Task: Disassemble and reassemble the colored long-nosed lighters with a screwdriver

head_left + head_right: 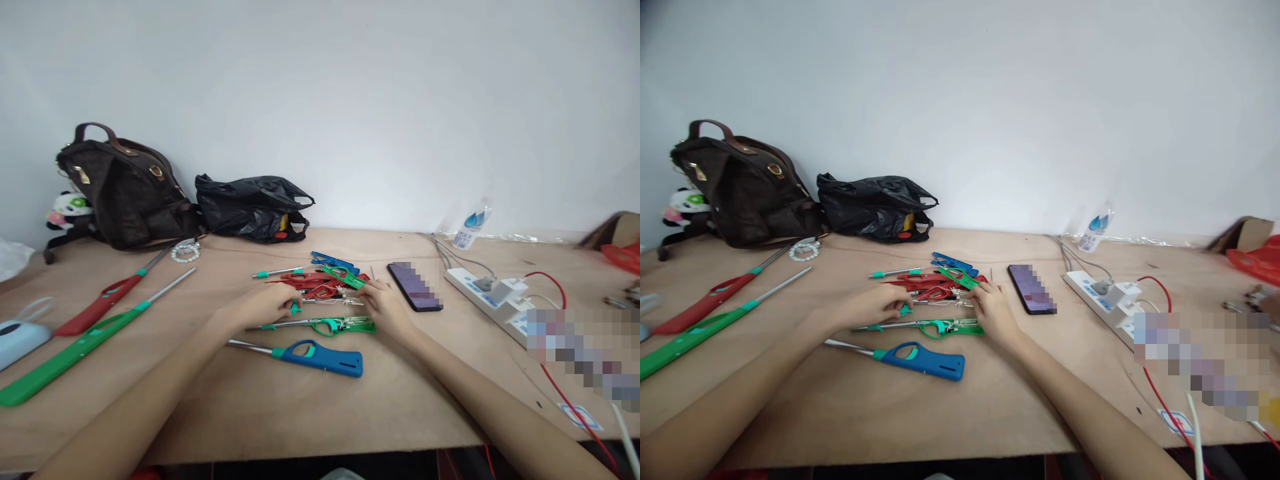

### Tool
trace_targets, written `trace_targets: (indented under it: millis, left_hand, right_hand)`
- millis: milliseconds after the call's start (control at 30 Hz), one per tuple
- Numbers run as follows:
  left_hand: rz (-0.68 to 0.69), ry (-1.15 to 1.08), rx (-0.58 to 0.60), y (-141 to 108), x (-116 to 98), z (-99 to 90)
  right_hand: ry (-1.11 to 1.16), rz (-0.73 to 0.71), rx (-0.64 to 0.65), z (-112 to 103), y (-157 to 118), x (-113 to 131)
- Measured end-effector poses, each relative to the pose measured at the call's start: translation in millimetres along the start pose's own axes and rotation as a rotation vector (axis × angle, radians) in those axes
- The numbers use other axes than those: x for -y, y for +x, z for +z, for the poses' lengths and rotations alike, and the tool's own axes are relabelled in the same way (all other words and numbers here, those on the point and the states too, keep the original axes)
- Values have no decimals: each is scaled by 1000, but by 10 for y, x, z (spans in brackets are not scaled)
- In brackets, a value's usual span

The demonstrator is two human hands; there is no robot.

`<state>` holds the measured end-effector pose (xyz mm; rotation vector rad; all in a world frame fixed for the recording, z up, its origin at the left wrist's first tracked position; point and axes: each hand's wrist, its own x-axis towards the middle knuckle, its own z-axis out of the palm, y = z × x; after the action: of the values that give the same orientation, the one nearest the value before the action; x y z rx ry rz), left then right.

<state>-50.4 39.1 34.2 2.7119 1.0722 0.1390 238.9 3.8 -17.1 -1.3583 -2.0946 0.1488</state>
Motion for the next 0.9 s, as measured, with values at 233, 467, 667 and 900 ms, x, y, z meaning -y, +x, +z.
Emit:
trace_targets:
  millis: [233, 467, 667, 900]
  left_hand:
    - [14, 10, -9, 3, -22, -28]
    - [12, 56, -10, 20, 11, -25]
    - [-16, 101, 17, 30, -50, -54]
    - [-14, 164, 3, 20, -166, -115]
  right_hand:
    - [-62, 41, -12, -29, 5, 9]
    - [-233, 35, -33, 21, 32, -123]
    - [-424, 56, -6, 108, 89, -244]
    - [-418, 71, 32, 36, 124, -252]
